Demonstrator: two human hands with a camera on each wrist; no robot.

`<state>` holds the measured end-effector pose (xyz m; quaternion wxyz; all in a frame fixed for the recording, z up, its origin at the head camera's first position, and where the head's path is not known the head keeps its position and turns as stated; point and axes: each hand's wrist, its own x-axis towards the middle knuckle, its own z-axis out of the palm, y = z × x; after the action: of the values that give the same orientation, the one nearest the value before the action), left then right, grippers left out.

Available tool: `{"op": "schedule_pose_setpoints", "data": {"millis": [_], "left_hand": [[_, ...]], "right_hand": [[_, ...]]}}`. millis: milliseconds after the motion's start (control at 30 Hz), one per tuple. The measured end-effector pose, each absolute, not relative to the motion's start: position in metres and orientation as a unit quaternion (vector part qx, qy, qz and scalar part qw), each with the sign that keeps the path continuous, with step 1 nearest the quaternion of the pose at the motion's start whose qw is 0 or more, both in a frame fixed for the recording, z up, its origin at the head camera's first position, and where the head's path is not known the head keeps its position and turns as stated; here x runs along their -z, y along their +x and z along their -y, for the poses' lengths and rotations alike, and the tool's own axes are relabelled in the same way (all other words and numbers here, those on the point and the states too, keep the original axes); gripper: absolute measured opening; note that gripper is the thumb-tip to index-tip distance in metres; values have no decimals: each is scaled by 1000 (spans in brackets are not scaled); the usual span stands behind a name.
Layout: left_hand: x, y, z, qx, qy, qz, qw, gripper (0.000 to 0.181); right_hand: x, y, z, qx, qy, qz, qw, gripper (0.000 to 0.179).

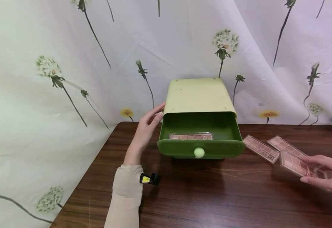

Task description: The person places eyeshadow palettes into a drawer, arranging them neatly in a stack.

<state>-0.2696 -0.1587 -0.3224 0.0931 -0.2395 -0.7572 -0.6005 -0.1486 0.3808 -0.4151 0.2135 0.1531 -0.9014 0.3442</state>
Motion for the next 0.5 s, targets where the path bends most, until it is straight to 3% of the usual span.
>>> {"op": "schedule_pose_setpoints", "data": {"millis": [500], "left_hand": [[324, -270, 159, 592, -238, 764, 98, 43]], "right_hand": [[382, -135, -340, -366, 177, 874, 266, 74]]}}
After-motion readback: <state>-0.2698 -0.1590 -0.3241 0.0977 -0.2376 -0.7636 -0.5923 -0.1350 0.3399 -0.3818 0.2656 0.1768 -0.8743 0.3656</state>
